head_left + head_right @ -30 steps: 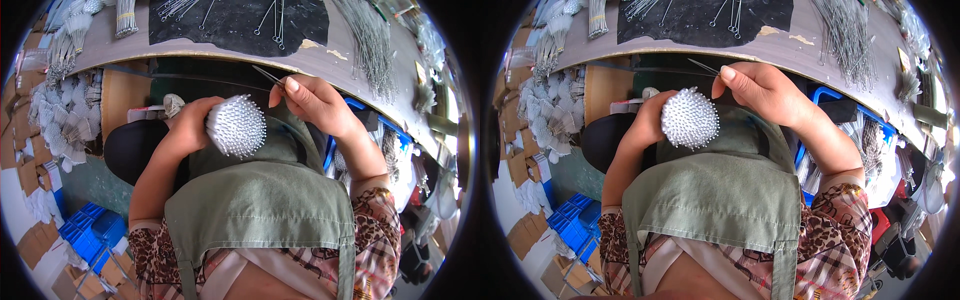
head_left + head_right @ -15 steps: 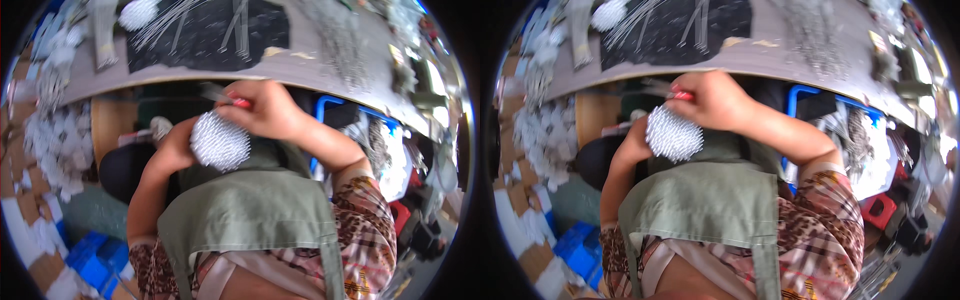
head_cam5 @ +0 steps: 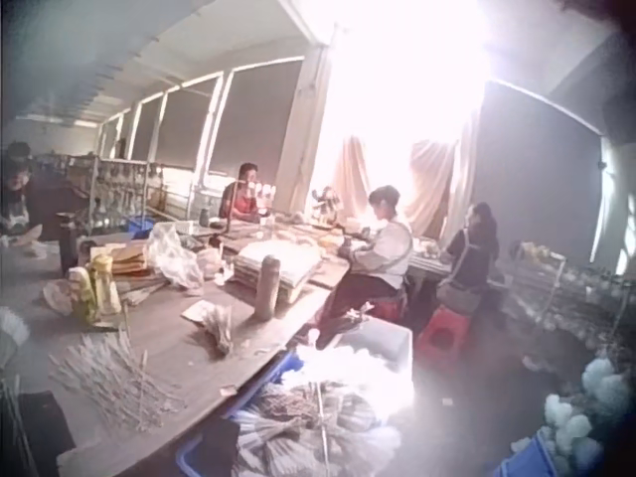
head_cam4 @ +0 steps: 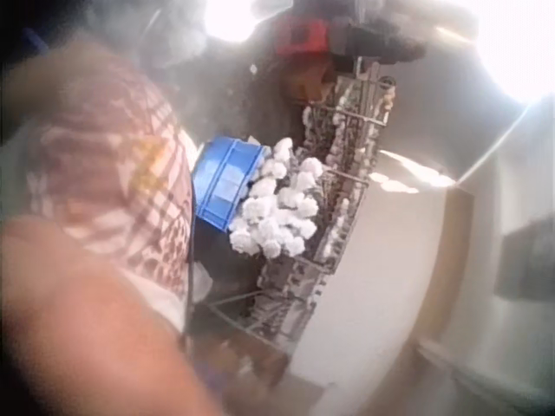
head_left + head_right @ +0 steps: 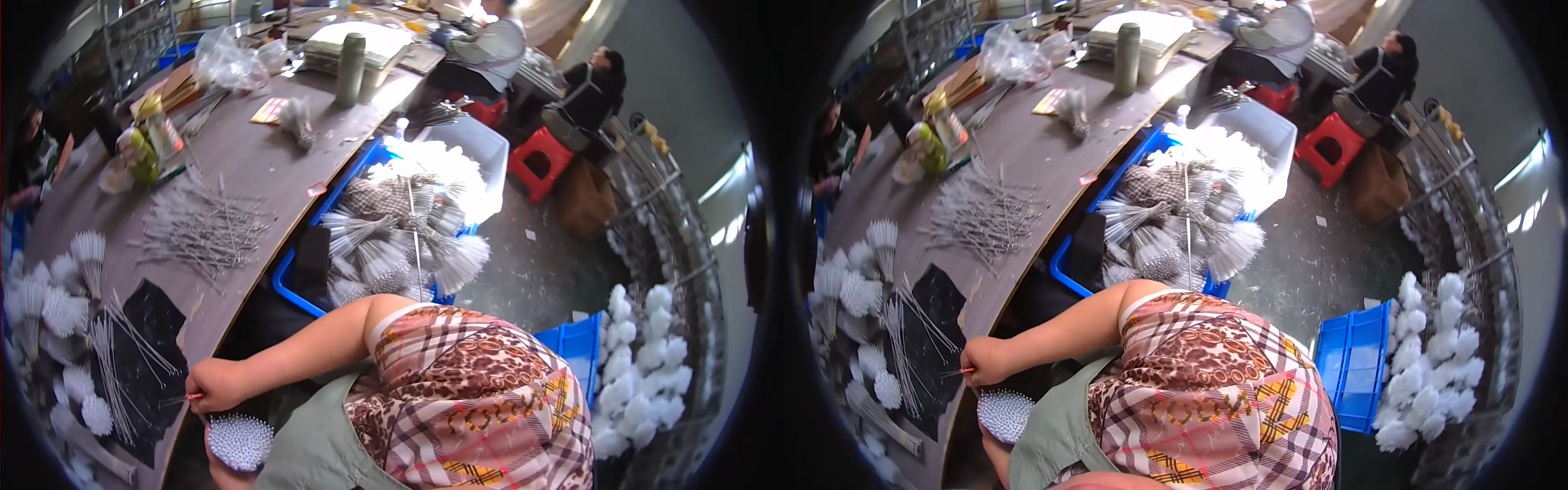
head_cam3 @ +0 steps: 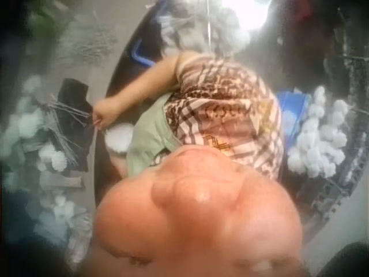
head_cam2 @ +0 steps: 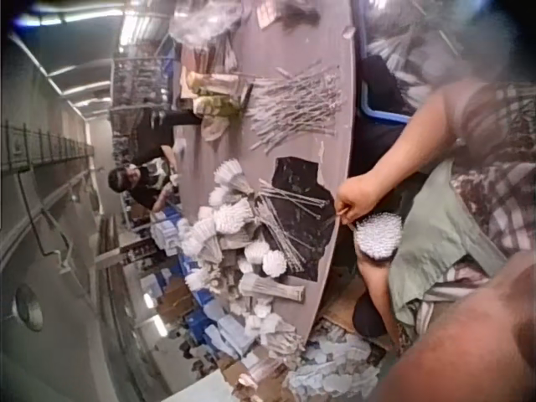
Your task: The person sits at a workbench in a factory setting, holding a bundle of thin metal rods with white spherical tips. Using red-handled pliers, they repeatedly bend the tips of the rods inward to form a compact, spiky ball shape. The person works on multiple bundles, occasionally placing finished items on the table.
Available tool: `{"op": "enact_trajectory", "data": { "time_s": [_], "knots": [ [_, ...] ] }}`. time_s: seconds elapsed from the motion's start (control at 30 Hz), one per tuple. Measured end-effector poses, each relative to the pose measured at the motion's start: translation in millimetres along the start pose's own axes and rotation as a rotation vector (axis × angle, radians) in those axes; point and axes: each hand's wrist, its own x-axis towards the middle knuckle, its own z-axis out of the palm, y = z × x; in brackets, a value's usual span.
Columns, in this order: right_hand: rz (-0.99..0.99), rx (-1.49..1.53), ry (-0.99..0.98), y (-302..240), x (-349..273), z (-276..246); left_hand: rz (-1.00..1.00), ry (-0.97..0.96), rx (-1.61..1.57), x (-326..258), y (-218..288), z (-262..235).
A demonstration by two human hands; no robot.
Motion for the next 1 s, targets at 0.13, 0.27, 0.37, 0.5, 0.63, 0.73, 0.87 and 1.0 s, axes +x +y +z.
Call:
{"op": "enact_trajectory", "data": {
  "time_s": [0.13,0.27,0.37,0.5,0.63,0.73,0.87,1.0],
  "knots": [
    [0.153,0.057,0.053,-7,-7,-4,0.037,-0.019,0.068,4,3,0],
    [0.208,0.08,0.047,4,-3,-7,0.068,-0.04,0.133,11,8,0],
    [0.23,0.081,0.035,11,0,-5,0.063,-0.048,0.175,12,10,0],
    [0.262,0.136,0.064,14,3,-9,0.028,-0.066,0.216,17,13,-2],
    [0.289,0.159,0.056,7,12,-5,0.006,-0.063,0.249,20,12,-8],
    [0.294,0.179,0.052,3,19,-7,-0.004,-0.078,0.262,22,9,-14],
    [0.323,0.24,0.064,-1,24,-6,-0.014,-0.102,0.276,25,6,-24],
    [0.338,0.182,0.067,5,28,-3,0.004,-0.012,0.296,23,4,-22]
  ]
}}
